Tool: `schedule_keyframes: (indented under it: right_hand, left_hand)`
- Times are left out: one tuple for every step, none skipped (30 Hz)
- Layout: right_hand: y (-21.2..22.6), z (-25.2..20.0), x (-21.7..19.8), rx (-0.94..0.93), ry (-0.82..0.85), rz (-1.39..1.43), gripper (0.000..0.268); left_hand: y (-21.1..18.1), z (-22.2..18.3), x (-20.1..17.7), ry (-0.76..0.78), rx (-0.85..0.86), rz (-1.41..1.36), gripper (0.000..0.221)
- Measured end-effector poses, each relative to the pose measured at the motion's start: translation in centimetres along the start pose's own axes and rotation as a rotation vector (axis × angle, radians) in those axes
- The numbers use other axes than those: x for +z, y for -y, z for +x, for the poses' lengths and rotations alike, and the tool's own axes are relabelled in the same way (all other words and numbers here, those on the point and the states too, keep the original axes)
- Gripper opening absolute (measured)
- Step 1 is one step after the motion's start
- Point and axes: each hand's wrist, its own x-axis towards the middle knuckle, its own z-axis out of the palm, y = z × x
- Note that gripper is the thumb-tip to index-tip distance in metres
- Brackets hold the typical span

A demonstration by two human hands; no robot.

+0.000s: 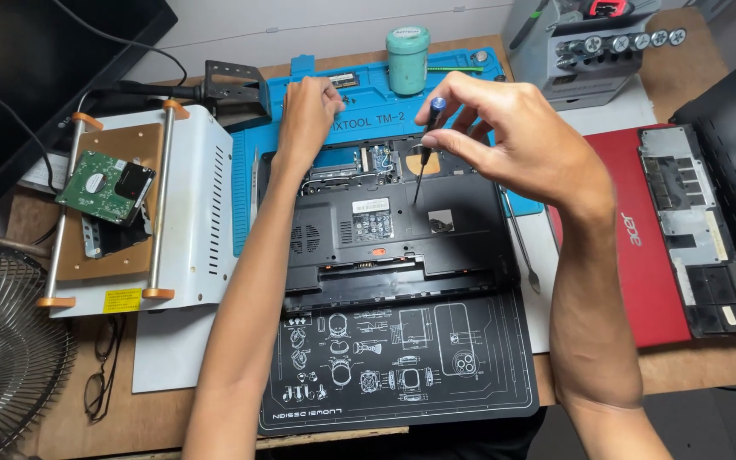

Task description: The person is unscrewing various components from the inside of a laptop and eventually removes a large internal hardware module.

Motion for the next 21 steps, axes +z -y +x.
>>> schedule_keyframes:
  right_hand:
    - [-0.1, 0.0, 0.0, 0.004, -0.003, 0.0, 0.008]
    - [-0.1, -0.1, 0.0, -0.01, -0.003, 0.007, 0.009]
    - [-0.1, 0.0, 0.1, -0.027, -0.001, 0.014, 0.009]
    - [-0.1, -0.1, 0.1, -0.026, -0.001, 0.014, 0.009]
    - [-0.1, 0.0, 0.1, -0.033, 0.0, 0.017, 0.009]
    - [-0.1, 0.0, 0.0, -0.039, 0.002, 0.02, 0.009]
    - [-0.1, 0.0, 0.0, -0.044, 0.002, 0.016, 0.009]
    - [-0.1, 0.0, 0.0, -0.041, -0.001, 0.021, 0.008]
    - [0.0, 0.0, 0.1, -0.037, -0.002, 0.027, 0.007]
    - [0.0, 0.1, 0.1, -0.043, -0.001, 0.024, 0.007]
    - [0.0, 0.1, 0.1, -0.033, -0.001, 0.018, 0.007]
    - [0.0, 0.1, 0.1, -0.023, -0.001, 0.011, 0.008]
    - [0.1, 0.1, 0.1, -0.024, 0.003, 0.013, 0.008]
    - [0.2, 0.1, 0.1, -0.002, 0.004, 0.013, 0.008]
    - [0.3, 0.2, 0.1, 0.018, 0.006, 0.011, 0.008]
    - [0.3, 0.1, 0.2, 0.016, 0.011, 0.013, 0.008]
    - [0.4, 0.1, 0.2, 0.034, 0.01, 0.016, 0.008]
    - [0.5, 0.2, 0.2, 0.052, 0.009, 0.019, 0.008]
    - [0.5, 0.2, 0.2, 0.05, 0.01, 0.019, 0.008]
    - [0.6, 0.2, 0.2, 0.062, 0.013, 0.009, 0.008]
    - [0.7, 0.3, 0.3, 0.072, 0.018, 0.0, 0.008]
  left_hand:
    - [0.1, 0.5, 0.7, 0.004, 0.003, -0.001, 0.021]
    - [0.3, 1.0, 1.3, 0.012, 0.022, 0.049, 0.022]
    - [0.5, 1.5, 1.8, 0.016, 0.039, 0.1, 0.024]
    - [1.0, 1.8, 2.5, 0.017, 0.04, 0.1, 0.024]
    - [1.4, 2.3, 3.1, 0.002, 0.041, 0.134, 0.018]
    - [1.8, 2.7, 3.6, -0.012, 0.041, 0.167, 0.011]
    - [1.8, 2.7, 3.8, -0.019, 0.043, 0.168, 0.011]
    - [1.7, 2.8, 4.0, -0.004, 0.018, 0.16, 0.012]
    - [1.7, 2.7, 4.1, 0.012, -0.009, 0.154, 0.013]
    - [1.9, 2.8, 4.1, 0.006, -0.01, 0.154, 0.013]
    - [2.2, 2.7, 4.2, 0.01, -0.001, 0.148, 0.004]
    - [2.5, 2.7, 4.3, 0.015, 0.007, 0.142, 0.008]
    - [2.2, 2.2, 3.6, 0.015, 0.003, 0.142, 0.008]
    - [2.0, 1.6, 3.0, 0.018, -0.008, 0.114, 0.01]
    - [1.8, 1.1, 2.4, 0.02, -0.019, 0.086, 0.012]
    - [1.6, 0.3, 1.8, 0.018, -0.024, 0.087, 0.012]
    - [1.4, -0.3, 1.0, 0.018, -0.031, 0.062, 0.01]
    - [1.1, -0.9, 0.3, 0.018, -0.038, 0.037, 0.009]
    - [1.2, -1.5, -0.2, 0.017, -0.04, 0.037, 0.009]
    - [1.4, -2.1, -0.7, -0.003, -0.008, 0.041, 0.008]
    - [1.6, -2.8, -1.3, -0.024, 0.021, 0.047, 0.009]
